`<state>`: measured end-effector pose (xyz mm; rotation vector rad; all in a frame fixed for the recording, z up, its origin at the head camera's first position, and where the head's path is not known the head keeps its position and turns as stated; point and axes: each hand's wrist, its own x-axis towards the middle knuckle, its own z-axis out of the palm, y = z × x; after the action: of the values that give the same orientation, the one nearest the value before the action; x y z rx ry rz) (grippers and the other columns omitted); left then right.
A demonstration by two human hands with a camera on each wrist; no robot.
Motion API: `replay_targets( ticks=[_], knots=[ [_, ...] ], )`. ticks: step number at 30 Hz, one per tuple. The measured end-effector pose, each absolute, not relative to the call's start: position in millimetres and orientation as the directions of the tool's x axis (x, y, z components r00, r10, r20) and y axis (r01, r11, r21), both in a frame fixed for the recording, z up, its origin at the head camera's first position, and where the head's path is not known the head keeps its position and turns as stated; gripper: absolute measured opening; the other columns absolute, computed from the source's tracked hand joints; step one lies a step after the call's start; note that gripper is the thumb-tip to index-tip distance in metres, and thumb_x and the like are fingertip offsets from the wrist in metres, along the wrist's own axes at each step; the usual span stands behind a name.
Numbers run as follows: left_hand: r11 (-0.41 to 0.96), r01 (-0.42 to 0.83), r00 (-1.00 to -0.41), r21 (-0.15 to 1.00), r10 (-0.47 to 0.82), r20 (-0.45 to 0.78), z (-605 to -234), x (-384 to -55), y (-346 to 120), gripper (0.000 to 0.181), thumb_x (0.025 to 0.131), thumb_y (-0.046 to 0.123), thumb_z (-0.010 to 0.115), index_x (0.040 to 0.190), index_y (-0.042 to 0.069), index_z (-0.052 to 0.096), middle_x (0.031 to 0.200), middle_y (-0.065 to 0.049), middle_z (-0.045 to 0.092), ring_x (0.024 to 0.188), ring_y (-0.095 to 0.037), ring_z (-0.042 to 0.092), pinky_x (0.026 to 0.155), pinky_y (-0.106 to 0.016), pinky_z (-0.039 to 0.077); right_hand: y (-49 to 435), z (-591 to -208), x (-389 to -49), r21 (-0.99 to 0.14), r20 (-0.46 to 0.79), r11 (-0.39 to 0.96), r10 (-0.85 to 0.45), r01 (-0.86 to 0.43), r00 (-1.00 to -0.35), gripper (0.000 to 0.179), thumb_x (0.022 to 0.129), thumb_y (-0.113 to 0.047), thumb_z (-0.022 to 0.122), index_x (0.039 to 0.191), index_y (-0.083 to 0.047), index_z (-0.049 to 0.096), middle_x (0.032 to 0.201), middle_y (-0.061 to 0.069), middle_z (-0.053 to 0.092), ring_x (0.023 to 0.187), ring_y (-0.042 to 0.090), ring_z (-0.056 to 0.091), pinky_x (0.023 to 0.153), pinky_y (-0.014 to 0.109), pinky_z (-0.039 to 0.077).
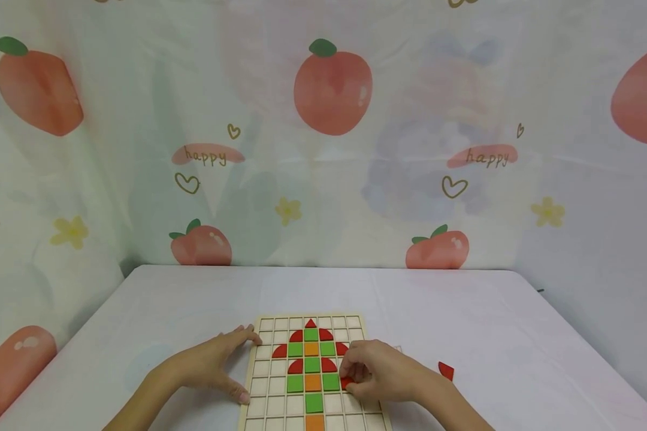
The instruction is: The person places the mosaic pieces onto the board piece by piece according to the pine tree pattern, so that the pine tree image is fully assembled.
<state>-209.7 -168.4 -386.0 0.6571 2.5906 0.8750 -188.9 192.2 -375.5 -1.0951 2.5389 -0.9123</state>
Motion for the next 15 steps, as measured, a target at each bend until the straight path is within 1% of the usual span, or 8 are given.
replay_targets(
  ticks=[3,7,11,15],
  knots=[
    [0.702,0.320,-0.840,0.637,0.521,-0.152,-385.8,-209.2,-168.4,0.083,0.064,0.038,0.098,0.131,0.025,0.052,0.164,-0.020,0.033,0.153,-0.045,0.021,0.118,-0.071,0.020,195.2,-376.1,-187.9,-0.598,0.086,0.507,-0.729,-0.621,-0.679,0.010,0.092,-0.018,0.077,0.098,-0.022,0.071,0.091,-0.016,0.060,0.079,-0.001,0.057,0.069,0.020,0.054],
    [0.701,0.322,-0.839,0.636,0.522,-0.150,-385.3,-208.5,-168.0,0.084,0.064,0.039,0.098,0.132,0.025,0.051,0.163,-0.021,0.033,0.153,-0.046,0.022,0.118,-0.071,0.021,204.2,-375.2,-185.9,-0.557,0.176,0.481,-0.728,-0.677,-0.662,0.011,0.093,-0.015,0.076,0.100,-0.021,0.070,0.092,-0.012,0.064,0.081,0.000,0.059,0.069,0.021,0.055],
    [0.716,0.314,-0.845,0.623,0.511,-0.161,-385.1,-208.8,-167.6,0.084,0.064,0.040,0.098,0.132,0.026,0.051,0.164,-0.019,0.032,0.153,-0.047,0.022,0.117,-0.072,0.022,218.1,-372.4,-183.3,-0.536,0.197,0.518,-0.692,-0.667,-0.695,0.014,0.092,-0.013,0.076,0.102,-0.020,0.070,0.093,-0.012,0.065,0.082,0.000,0.059,0.069,0.022,0.054],
    [0.726,0.307,-0.847,0.616,0.503,-0.171,-385.5,-209.1,-168.1,0.083,0.064,0.040,0.098,0.132,0.027,0.051,0.164,-0.018,0.032,0.152,-0.049,0.022,0.116,-0.073,0.023,233.2,-374.7,-180.3,-0.500,0.236,0.541,-0.667,-0.677,-0.707,0.020,0.089,-0.005,0.075,0.102,-0.020,0.069,0.096,-0.015,0.066,0.083,-0.001,0.059,0.068,0.022,0.054]
  ],
)
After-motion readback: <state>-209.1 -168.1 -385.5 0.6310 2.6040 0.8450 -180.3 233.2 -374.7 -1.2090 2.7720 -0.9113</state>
